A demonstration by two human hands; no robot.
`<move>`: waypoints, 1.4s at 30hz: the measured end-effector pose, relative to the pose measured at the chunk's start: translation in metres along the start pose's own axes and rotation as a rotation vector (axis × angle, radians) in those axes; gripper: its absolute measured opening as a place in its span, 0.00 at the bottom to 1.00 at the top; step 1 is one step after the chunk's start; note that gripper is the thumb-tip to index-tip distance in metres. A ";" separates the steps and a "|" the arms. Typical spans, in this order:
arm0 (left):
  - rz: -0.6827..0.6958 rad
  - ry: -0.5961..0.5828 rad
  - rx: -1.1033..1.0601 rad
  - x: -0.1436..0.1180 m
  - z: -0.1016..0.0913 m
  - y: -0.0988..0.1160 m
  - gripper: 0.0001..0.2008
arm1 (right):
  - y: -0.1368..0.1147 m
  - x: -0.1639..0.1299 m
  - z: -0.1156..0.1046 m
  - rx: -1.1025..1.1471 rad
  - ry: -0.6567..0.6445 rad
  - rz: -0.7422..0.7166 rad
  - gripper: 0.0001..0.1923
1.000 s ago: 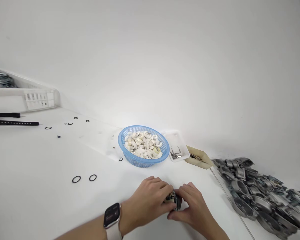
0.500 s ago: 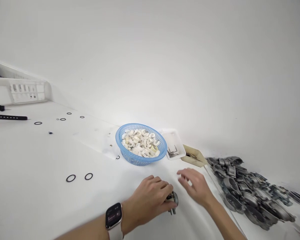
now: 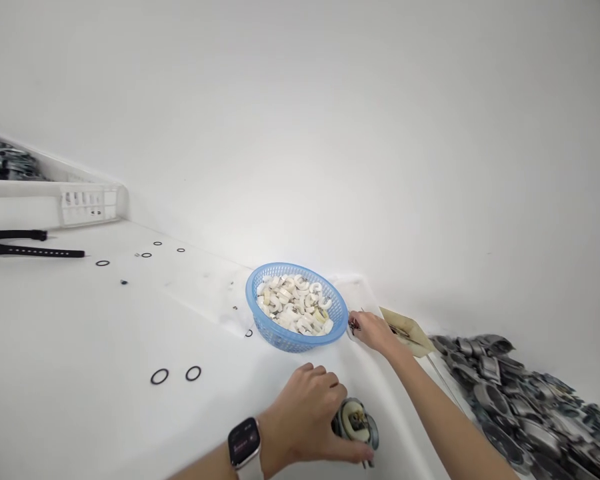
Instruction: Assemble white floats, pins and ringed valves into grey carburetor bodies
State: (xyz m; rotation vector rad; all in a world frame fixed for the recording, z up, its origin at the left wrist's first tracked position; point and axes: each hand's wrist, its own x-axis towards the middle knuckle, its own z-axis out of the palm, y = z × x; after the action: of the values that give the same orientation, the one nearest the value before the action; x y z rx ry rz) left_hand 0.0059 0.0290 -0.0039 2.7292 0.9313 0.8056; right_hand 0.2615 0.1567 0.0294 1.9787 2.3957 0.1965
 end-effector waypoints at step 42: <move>-0.151 -0.060 -0.512 -0.002 -0.021 0.016 0.12 | -0.067 -0.153 -0.001 1.542 0.032 0.054 0.17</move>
State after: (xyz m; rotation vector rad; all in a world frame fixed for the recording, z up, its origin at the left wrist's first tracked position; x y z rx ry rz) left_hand 0.0022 0.0141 0.0177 2.2036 0.7764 0.7976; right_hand 0.2258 -0.0057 0.0140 2.1927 2.6339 -2.1851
